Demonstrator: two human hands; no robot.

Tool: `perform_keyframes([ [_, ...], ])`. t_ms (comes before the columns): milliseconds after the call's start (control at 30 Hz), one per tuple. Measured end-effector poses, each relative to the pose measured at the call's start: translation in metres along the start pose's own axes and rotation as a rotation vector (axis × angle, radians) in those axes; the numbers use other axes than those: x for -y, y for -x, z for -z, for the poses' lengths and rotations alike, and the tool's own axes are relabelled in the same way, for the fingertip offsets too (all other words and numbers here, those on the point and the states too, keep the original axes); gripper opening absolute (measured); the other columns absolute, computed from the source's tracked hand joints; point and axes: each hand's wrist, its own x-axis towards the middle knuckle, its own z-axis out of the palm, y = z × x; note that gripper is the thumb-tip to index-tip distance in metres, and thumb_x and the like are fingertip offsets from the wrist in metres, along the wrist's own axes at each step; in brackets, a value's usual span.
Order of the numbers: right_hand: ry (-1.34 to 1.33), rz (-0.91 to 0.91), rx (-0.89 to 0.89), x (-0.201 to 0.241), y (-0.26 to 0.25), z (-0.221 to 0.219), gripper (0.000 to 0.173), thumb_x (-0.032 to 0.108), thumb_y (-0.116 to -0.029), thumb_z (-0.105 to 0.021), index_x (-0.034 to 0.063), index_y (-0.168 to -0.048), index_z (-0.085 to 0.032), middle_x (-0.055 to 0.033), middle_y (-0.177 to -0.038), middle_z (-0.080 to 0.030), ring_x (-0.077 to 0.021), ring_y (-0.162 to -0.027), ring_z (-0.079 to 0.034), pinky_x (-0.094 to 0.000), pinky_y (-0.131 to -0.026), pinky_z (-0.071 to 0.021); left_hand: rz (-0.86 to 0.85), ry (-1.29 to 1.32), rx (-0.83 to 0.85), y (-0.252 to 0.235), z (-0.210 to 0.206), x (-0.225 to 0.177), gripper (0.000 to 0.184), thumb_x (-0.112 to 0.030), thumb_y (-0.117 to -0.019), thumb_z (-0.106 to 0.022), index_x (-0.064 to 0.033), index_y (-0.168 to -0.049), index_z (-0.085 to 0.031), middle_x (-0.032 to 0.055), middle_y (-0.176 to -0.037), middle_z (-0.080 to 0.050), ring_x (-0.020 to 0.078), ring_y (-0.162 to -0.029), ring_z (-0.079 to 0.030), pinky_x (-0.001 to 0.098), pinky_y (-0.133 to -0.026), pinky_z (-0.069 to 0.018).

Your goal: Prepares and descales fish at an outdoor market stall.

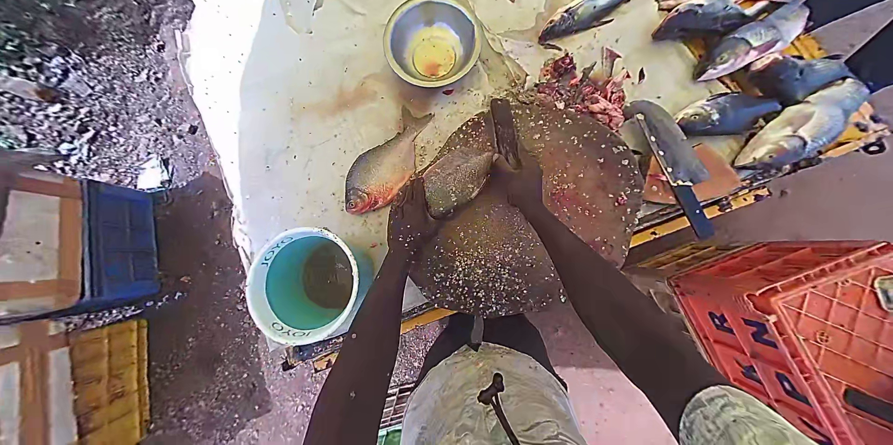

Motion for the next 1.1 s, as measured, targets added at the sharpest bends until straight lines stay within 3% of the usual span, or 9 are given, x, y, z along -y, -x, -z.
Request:
perform_keyframes([
  [167,-0.329,-0.223,0.064,-0.038,0.157,-0.012,0.068,0.037,-0.0981,-0.068,0.0109,-0.157,-0.045,-0.0131,-0.125,-0.071,-0.016,-0.1,-0.071,-0.0366,-0.089,-0.0589,0.045,0.041,0.059,0.01,0.019,-0.013,0.108,-0.065,-0.083,-0.071,-0.0105,-0.163,-0.025,0.014,-0.165,-0.034,0.0335,-0.151,-0.036,0.0585,-0.119,-0.0319],
  [267,-0.402,-0.158,-0.083,-0.025,0.09,0.012,0.067,0.04,-0.0982,-0.07,0.0181,-0.157,-0.046,-0.0135,-0.108,-0.071,-0.0174,-0.072,-0.064,-0.0373,-0.065,-0.0556,0.076,-0.027,0.033,0.003,0.01,-0.018,0.115,-0.084,-0.0789,-0.058,-0.014,-0.163,-0.026,0.0095,-0.164,-0.038,0.028,-0.151,-0.038,0.0543,-0.121,-0.0317],
  [367,-0.16,-0.126,-0.12,-0.005,-0.003,0.013,0.075,0.054,-0.0958,-0.066,0.0225,-0.159,-0.041,-0.015,-0.128,-0.069,-0.0299,-0.107,-0.07,-0.0564,-0.093,-0.0551,0.03,-0.13,-0.051,0.0,-0.012,-0.011,0.112,-0.084,-0.0815,-0.054,-0.0147,-0.164,-0.023,0.0106,-0.165,-0.036,0.0273,-0.152,-0.035,0.0523,-0.123,-0.0294],
  [433,-0.046,-0.147,0.001,-0.005,0.05,-0.011,0.079,0.055,-0.0949,-0.067,0.0254,-0.162,-0.037,-0.019,-0.121,-0.071,-0.0358,-0.105,-0.07,-0.0627,-0.09,-0.0541,-0.015,-0.15,-0.033,0.01,-0.01,-0.012,0.106,-0.068,-0.0849,-0.062,-0.0114,-0.164,-0.021,0.014,-0.166,-0.034,0.0307,-0.152,-0.035,0.0553,-0.12,-0.0316],
  [533,-0.105,-0.119,0.236,0.0,0.156,-0.01,0.077,0.046,-0.0948,-0.069,0.0158,-0.159,-0.04,-0.0125,-0.128,-0.07,-0.0193,-0.109,-0.071,-0.0417,-0.097,-0.0566,-0.043,-0.12,-0.052,0.007,-0.004,-0.01,0.099,-0.047,-0.0855,-0.07,-0.0104,-0.164,-0.023,0.0129,-0.167,-0.031,0.0309,-0.152,-0.034,0.0569,-0.119,-0.0327],
  [733,0.258,-0.109,0.166,0.004,0.041,0.037,0.072,0.05,-0.0972,-0.066,0.0194,-0.157,-0.04,-0.0248,-0.106,-0.07,-0.0438,-0.089,-0.069,-0.0681,-0.075,-0.0532,-0.005,-0.038,-0.194,0.017,-0.038,-0.013,0.114,-0.056,-0.0793,-0.072,-0.0061,-0.164,-0.016,0.0179,-0.167,-0.03,0.0323,-0.152,-0.034,0.0538,-0.123,-0.0271],
  [900,0.31,-0.078,0.489,0.042,0.051,0.064,0.062,0.048,-0.0969,-0.07,0.0254,-0.152,-0.052,-0.0166,-0.112,-0.071,-0.0281,-0.085,-0.067,-0.0518,-0.076,-0.0544,0.025,0.008,-0.229,0.028,-0.044,-0.014,0.111,-0.051,-0.0838,-0.068,-0.0019,-0.164,-0.009,0.0216,-0.169,-0.02,0.0344,-0.155,-0.026,0.0547,-0.123,-0.0252],
  [1000,0.433,-0.068,0.365,0.049,0.027,0.059,0.057,0.047,-0.0967,-0.07,0.0141,-0.142,-0.057,-0.024,-0.102,-0.069,-0.0401,-0.084,-0.068,-0.065,-0.074,-0.0541,0.041,0.041,-0.243,0.026,-0.032,-0.02,0.096,-0.041,-0.093,-0.063,-0.0008,-0.164,-0.012,0.0225,-0.169,-0.02,0.0355,-0.155,-0.027,0.0551,-0.123,-0.0256],
  [1100,0.426,-0.052,0.556,0.082,0.039,0.058,0.051,0.044,-0.1004,-0.066,0.0227,-0.146,-0.057,-0.0103,-0.086,-0.065,-0.019,-0.063,-0.056,-0.039,-0.058,-0.0492,0.042,0.022,-0.24,0.018,-0.022,-0.021,0.088,-0.037,-0.0964,-0.058,0.0003,-0.164,-0.015,0.0224,-0.169,-0.021,0.034,-0.155,-0.028,0.0525,-0.123,-0.027],
])
